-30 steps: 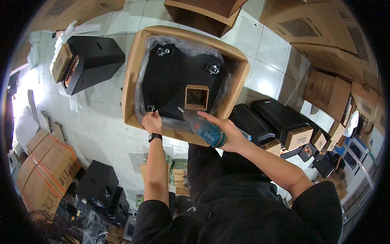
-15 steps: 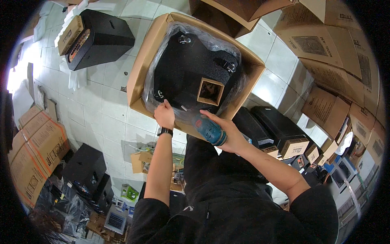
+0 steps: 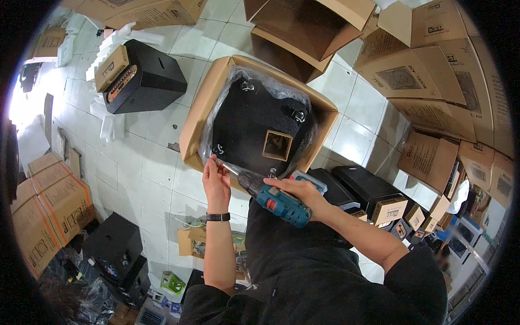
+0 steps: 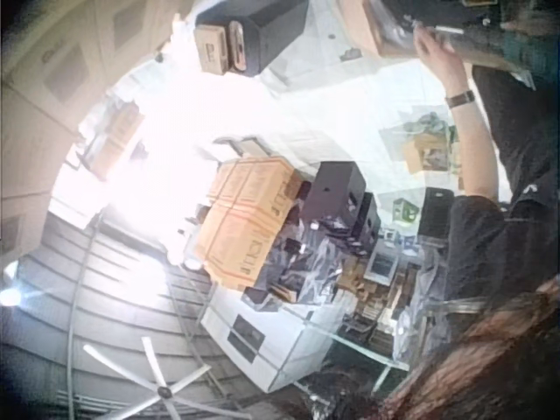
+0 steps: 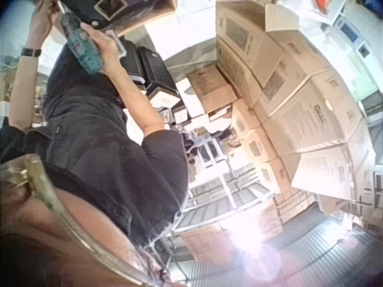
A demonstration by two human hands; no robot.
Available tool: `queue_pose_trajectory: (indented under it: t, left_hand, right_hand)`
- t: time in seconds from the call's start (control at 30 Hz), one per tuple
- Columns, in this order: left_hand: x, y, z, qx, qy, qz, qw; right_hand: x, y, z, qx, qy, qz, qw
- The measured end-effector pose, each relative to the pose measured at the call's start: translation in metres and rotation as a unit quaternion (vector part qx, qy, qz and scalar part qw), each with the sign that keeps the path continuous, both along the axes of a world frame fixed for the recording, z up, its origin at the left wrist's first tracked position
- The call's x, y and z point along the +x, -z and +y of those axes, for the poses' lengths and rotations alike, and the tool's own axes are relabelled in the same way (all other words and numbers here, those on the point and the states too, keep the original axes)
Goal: The person uses a cordless drill to fasten screws into the bottom of a black speaker-like object inside a cardboard box. They repeatedly position screws and drive them in, working on multiple attachment points on the object's base.
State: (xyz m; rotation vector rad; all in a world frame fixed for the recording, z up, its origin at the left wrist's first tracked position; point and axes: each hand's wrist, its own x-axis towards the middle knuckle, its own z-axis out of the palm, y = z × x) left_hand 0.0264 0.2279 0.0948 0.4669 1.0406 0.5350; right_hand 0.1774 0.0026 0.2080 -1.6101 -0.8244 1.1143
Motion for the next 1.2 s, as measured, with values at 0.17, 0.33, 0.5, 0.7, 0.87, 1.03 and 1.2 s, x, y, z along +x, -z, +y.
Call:
queue_pose_trajectory:
  t: [0.17,0.33,0.5,0.7,0.87,1.03,1.2]
  left_hand:
    - [0.011,-0.005,-0.005,-0.010,0.072,0.003,0.997]
    - [0.011,0.005,-0.016,-0.048,0.064,0.027,0.996]
    - [0.022,-0.001,-0.027,-0.082,0.112,0.015,0.990]
    - [0.012,0.008,-0.029,-0.183,0.222,-0.049,0.957]
    - [0.037,0.038,-0.051,-0.158,0.297,0.026,0.941]
    - [0.095,0.091,-0.072,0.422,0.571,0.249,0.659]
    - [0.130,0.109,-0.098,0.479,0.640,0.390,0.457]
  right_hand:
    - [0.001,0.022,-0.003,0.022,0.022,-0.043,0.999]
    - [0.005,0.023,-0.016,0.028,0.022,-0.011,0.999]
    - [0.016,0.026,-0.042,0.050,0.012,-0.039,0.998]
    - [0.038,0.029,-0.069,0.024,-0.097,-0.259,0.961]
    - [0.048,0.040,-0.106,-0.009,-0.040,-0.211,0.977]
    - [0.036,0.046,-0.137,-0.042,0.106,-0.116,0.987]
    - [0.032,0.045,-0.170,-0.091,0.155,-0.109,0.978]
